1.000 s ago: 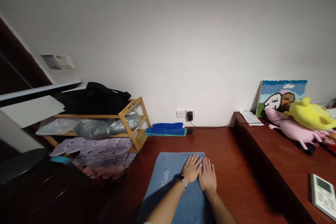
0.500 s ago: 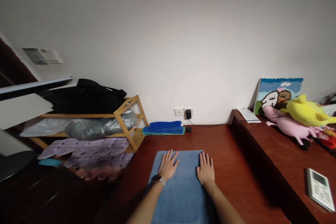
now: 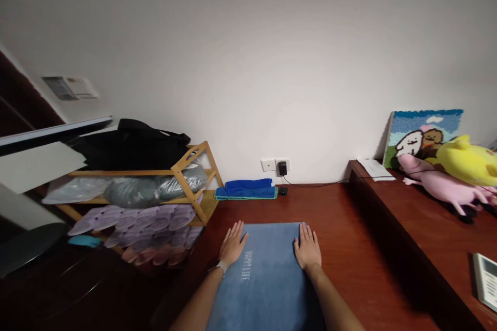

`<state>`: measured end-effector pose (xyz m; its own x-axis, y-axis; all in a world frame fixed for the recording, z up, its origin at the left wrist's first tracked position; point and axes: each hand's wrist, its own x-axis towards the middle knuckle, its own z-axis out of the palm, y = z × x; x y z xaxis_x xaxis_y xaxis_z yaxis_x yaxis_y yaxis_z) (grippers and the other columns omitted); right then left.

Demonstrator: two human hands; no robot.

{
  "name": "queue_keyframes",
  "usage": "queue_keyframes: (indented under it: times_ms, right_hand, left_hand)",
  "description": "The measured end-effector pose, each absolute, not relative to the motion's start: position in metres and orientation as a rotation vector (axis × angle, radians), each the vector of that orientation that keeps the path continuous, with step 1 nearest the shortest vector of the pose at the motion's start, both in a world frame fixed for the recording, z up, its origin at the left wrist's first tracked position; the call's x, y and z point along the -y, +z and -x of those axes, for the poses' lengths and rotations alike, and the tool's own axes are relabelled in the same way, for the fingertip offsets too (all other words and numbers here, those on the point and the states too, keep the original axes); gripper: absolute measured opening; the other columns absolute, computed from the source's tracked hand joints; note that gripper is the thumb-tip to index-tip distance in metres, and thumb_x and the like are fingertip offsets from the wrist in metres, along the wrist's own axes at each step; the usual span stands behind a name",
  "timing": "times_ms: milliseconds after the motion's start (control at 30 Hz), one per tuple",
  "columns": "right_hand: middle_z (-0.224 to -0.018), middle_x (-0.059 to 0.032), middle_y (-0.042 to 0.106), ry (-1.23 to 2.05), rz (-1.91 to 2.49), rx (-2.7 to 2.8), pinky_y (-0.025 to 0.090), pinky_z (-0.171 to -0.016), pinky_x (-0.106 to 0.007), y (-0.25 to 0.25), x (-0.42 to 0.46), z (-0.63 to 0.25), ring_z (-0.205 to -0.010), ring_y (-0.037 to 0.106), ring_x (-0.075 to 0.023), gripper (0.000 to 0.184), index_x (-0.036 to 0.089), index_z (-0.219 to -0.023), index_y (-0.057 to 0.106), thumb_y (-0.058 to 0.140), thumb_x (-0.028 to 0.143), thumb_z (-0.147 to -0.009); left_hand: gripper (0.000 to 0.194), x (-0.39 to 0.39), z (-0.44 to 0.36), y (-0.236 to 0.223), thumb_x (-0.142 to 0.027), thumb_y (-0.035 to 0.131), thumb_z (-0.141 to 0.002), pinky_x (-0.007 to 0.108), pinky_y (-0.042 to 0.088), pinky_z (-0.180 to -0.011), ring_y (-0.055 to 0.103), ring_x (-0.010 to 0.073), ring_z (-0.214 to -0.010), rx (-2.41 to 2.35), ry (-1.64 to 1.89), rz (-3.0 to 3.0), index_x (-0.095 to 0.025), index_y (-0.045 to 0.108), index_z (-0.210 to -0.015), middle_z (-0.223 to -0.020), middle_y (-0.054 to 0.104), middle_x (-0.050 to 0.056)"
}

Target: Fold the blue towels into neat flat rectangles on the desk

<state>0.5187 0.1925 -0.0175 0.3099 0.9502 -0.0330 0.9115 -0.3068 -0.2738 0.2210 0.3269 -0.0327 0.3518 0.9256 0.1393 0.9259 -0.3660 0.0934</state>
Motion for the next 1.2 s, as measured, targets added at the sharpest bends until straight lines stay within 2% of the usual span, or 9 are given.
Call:
queue_keyframes:
  times_ms: [133, 267, 400, 533, 700, 800, 1000, 1100, 1200]
  right_hand:
    - [-0.17, -0.0023, 0.015, 0.28, 2.391, 1.707, 0.005, -0.129, -0.039, -0.014, -0.193, -0.518, -0.158, 0.012, -0.0193, 0.07, 0.01, -0.163, 0.019, 0.017, 0.042, -0.101]
    - [-0.17, -0.0035, 0.016, 0.29, 2.39, 1.703, 0.005, -0.129, -0.039, -0.01, -0.19, -0.517, -0.158, 0.012, -0.0195, 0.07, 0.009, -0.163, 0.019, 0.018, 0.041, -0.101]
    - [-0.17, -0.0046, 0.015, 0.292, 2.38, 1.708, 0.005, -0.128, -0.039, -0.008, -0.19, -0.517, -0.158, 0.012, -0.0199, 0.07, 0.008, -0.163, 0.02, 0.019, 0.041, -0.101]
    - [-0.17, -0.0045, 0.014, 0.311, 2.366, 1.725, 0.004, -0.128, -0.038, -0.007, -0.191, -0.518, -0.158, 0.011, -0.0196, 0.07, 0.008, -0.163, 0.019, 0.019, 0.041, -0.101]
    - [-0.17, -0.0046, 0.015, 0.319, 2.364, 1.717, 0.004, -0.128, -0.038, -0.009, -0.19, -0.519, -0.158, 0.011, -0.0196, 0.07, 0.008, -0.163, 0.019, 0.019, 0.041, -0.101]
    - [-0.17, -0.0045, 0.016, 0.29, 2.358, 1.732, 0.004, -0.128, -0.039, -0.012, -0.19, -0.52, -0.158, 0.011, -0.02, 0.07, 0.008, -0.163, 0.019, 0.019, 0.041, -0.101]
    - [-0.17, -0.0049, 0.014, 0.292, 2.357, 1.736, 0.005, -0.129, -0.039, -0.013, -0.19, -0.521, -0.158, 0.012, -0.0203, 0.071, 0.007, -0.163, 0.019, 0.018, 0.042, -0.101]
    - [-0.17, -0.0047, 0.015, 0.296, 2.356, 1.724, 0.004, -0.128, -0.039, -0.013, -0.19, -0.521, -0.158, 0.011, -0.0198, 0.07, 0.008, -0.163, 0.018, 0.018, 0.042, -0.101]
    - [-0.17, -0.0044, 0.014, 0.31, 2.356, 1.712, 0.003, -0.128, -0.038, -0.015, -0.192, -0.521, -0.158, 0.01, -0.0195, 0.07, 0.009, -0.163, 0.018, 0.017, 0.042, -0.101]
  left_hand:
    - [0.065, -0.336, -0.205, -0.034, -0.048, 0.024, -0.104, 0.048, 0.023, -0.126, 0.027, 0.0245, -0.155, 1.75, -0.265, 2.604, -0.018, 0.029, -0.162, -0.167, 0.033, 0.01]
    - [0.067, -0.334, -0.207, -0.03, -0.048, 0.025, -0.103, 0.046, 0.022, -0.127, 0.025, 0.0243, -0.156, 1.754, -0.196, 2.613, -0.014, 0.031, -0.161, -0.168, 0.03, 0.011]
    - [0.068, -0.337, -0.205, -0.018, -0.049, 0.028, -0.102, 0.044, 0.023, -0.127, 0.029, 0.0243, -0.155, 1.749, -0.163, 2.623, -0.012, 0.036, -0.159, -0.165, 0.035, 0.012]
    - [0.065, -0.327, -0.229, -0.009, -0.043, 0.023, -0.105, 0.044, 0.019, -0.129, 0.023, 0.0234, -0.157, 1.636, -0.299, 2.62, -0.009, 0.033, -0.159, -0.168, 0.029, 0.013]
    - [0.062, -0.286, -0.307, -0.02, -0.047, 0.027, -0.106, 0.043, 0.021, -0.129, 0.026, 0.0214, -0.156, 1.236, -0.415, 2.844, -0.018, 0.032, -0.161, -0.167, 0.034, 0.007]
    - [0.063, -0.277, -0.326, -0.028, -0.052, 0.028, -0.105, 0.046, 0.022, -0.128, 0.027, 0.0232, -0.155, 1.296, -0.349, 2.871, -0.022, 0.034, -0.16, -0.167, 0.034, 0.007]
    - [0.066, -0.31, -0.25, -0.028, -0.053, 0.031, -0.104, 0.047, 0.022, -0.127, 0.025, 0.027, -0.156, 1.739, -0.258, 2.581, -0.017, 0.037, -0.159, -0.167, 0.031, 0.012]
    - [0.068, -0.323, -0.213, -0.024, -0.051, 0.029, -0.104, 0.046, 0.024, -0.126, 0.026, 0.0268, -0.156, 1.826, -0.195, 2.539, -0.012, 0.033, -0.16, -0.168, 0.028, 0.013]
    - [0.067, -0.326, -0.205, -0.02, -0.048, 0.028, -0.104, 0.047, 0.026, -0.126, 0.029, 0.0271, -0.154, 1.806, -0.2, 2.531, -0.009, 0.034, -0.159, -0.166, 0.032, 0.014]
